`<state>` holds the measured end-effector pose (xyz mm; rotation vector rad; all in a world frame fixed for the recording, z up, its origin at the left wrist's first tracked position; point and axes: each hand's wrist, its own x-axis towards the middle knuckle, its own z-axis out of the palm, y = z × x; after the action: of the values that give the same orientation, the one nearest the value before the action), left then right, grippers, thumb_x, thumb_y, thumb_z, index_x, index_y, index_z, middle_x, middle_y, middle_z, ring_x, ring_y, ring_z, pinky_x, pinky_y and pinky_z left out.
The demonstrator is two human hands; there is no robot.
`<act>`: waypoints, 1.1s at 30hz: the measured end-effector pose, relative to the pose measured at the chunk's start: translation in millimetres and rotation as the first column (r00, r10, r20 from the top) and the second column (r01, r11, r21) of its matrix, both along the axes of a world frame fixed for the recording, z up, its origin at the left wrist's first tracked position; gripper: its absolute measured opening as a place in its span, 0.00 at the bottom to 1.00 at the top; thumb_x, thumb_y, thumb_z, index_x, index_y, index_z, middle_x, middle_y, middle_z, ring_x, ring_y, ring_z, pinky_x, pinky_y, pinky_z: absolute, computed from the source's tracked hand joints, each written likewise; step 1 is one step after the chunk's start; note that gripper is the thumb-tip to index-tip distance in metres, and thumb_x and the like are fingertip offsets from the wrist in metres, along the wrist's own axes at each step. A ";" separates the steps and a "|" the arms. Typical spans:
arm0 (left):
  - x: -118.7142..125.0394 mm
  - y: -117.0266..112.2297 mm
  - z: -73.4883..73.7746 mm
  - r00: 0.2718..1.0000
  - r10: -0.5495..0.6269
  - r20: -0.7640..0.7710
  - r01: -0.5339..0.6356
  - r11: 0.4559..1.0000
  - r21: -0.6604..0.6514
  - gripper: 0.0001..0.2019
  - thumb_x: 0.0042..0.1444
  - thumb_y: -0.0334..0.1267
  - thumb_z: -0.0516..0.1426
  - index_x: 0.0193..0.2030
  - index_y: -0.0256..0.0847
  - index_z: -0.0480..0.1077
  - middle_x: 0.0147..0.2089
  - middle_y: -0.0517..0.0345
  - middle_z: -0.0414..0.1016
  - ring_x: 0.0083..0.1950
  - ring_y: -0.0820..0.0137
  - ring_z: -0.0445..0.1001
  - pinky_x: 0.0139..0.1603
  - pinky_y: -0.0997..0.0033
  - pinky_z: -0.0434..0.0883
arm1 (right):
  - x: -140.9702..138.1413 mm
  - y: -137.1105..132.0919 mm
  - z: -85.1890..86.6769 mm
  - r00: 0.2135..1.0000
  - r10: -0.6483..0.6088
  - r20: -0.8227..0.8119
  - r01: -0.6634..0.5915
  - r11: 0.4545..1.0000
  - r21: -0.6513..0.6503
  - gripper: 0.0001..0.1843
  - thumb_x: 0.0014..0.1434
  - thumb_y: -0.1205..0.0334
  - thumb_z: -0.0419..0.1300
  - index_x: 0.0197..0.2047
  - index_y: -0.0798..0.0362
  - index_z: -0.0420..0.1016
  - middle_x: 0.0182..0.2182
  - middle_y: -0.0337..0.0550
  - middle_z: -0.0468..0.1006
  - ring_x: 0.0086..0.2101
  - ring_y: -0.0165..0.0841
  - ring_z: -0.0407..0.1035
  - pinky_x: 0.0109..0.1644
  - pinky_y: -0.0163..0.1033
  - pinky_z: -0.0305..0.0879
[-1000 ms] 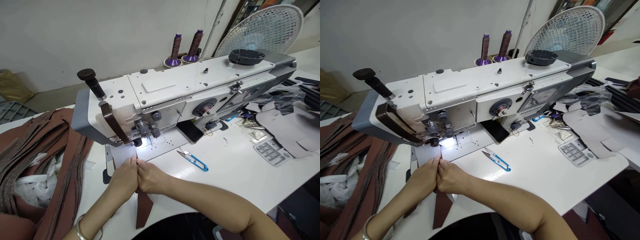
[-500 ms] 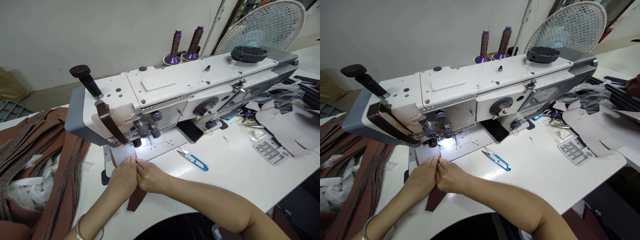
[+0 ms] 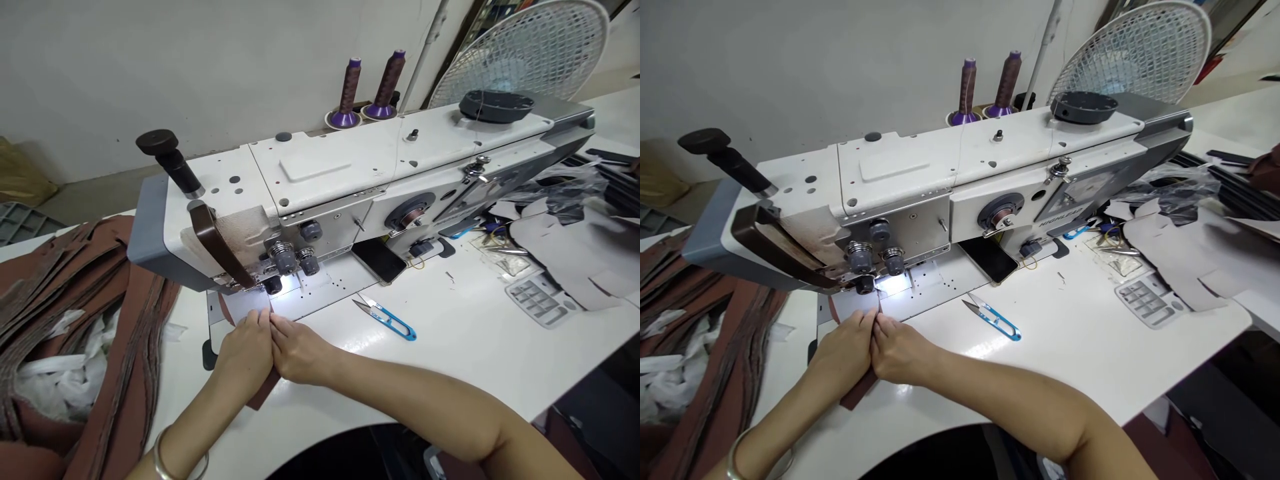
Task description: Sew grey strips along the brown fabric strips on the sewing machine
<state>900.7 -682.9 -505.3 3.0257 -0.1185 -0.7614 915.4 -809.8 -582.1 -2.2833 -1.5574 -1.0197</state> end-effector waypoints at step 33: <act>16.8 28.4 -36.8 0.919 -0.018 0.394 0.107 0.973 -0.204 0.14 0.59 0.24 0.46 0.41 0.37 0.71 0.38 0.51 0.67 0.41 0.63 0.68 0.43 0.64 0.69 | -8.0 4.0 -9.2 0.999 -0.037 -0.010 0.038 0.997 0.061 0.14 0.59 0.78 0.50 0.43 0.76 0.74 0.39 0.69 0.79 0.42 0.47 0.77 0.51 0.49 0.75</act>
<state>917.5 -654.5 -542.1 2.9208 -0.2869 -0.1201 907.4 -805.8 -591.3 -2.2813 -1.4649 -1.0503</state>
